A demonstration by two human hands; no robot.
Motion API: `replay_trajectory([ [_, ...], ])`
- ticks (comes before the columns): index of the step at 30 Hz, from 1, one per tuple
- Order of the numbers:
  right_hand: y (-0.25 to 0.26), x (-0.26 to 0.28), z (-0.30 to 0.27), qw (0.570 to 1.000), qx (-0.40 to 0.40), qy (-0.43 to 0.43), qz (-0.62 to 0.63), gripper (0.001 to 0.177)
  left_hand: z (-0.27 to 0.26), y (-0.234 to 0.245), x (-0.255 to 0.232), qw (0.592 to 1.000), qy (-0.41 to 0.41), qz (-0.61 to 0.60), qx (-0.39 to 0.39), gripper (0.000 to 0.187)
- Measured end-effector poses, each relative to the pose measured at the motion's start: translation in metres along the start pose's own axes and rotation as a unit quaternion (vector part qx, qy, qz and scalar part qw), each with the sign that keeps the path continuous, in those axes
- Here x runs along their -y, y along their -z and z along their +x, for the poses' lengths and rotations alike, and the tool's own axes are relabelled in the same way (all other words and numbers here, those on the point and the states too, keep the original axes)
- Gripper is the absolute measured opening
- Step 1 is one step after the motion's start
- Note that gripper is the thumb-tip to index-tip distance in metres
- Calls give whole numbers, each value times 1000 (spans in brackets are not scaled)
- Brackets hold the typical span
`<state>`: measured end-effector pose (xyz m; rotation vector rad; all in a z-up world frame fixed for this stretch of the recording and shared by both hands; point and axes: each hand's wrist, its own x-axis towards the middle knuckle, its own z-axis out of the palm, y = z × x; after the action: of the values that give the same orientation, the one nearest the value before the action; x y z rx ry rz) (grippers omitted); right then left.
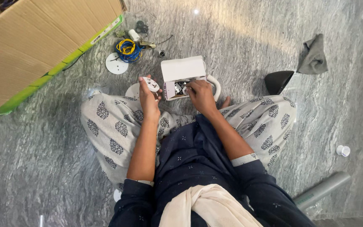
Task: The person sits on the floor and assembles a ceiling light fixture. They handle a white circular base, a black lampshade, and a small box of components, using a screwdriver to attach parts. The person places the assembled components into a cardboard box.
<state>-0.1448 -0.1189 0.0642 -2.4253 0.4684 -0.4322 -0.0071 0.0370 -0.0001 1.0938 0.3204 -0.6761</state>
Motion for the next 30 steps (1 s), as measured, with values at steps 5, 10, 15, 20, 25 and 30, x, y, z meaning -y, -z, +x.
replay_trajectory([
  [5, 13, -14, 2, 993, -86, -31, -75, 26, -3, -4, 2, 998, 37, 17, 38, 71],
  [10, 22, -24, 0, 993, -58, -42, -89, 12, -7, -8, -1, 997, 16, 57, 42, 69],
  [15, 12, -20, -7, 989, 9, -20, -148, 12, -7, -8, -2, 996, -1, 67, 64, 66],
  [20, 12, -7, -5, 991, -7, -19, -129, 24, -11, -8, 2, 990, -42, 79, 106, 61],
  [25, 2, 10, -11, 998, -24, 3, -61, 22, -14, -8, 8, 987, -81, 80, 114, 57],
  [30, -17, 4, -5, 992, 26, 86, -92, 14, -14, -9, 7, 990, -64, 61, 114, 59],
])
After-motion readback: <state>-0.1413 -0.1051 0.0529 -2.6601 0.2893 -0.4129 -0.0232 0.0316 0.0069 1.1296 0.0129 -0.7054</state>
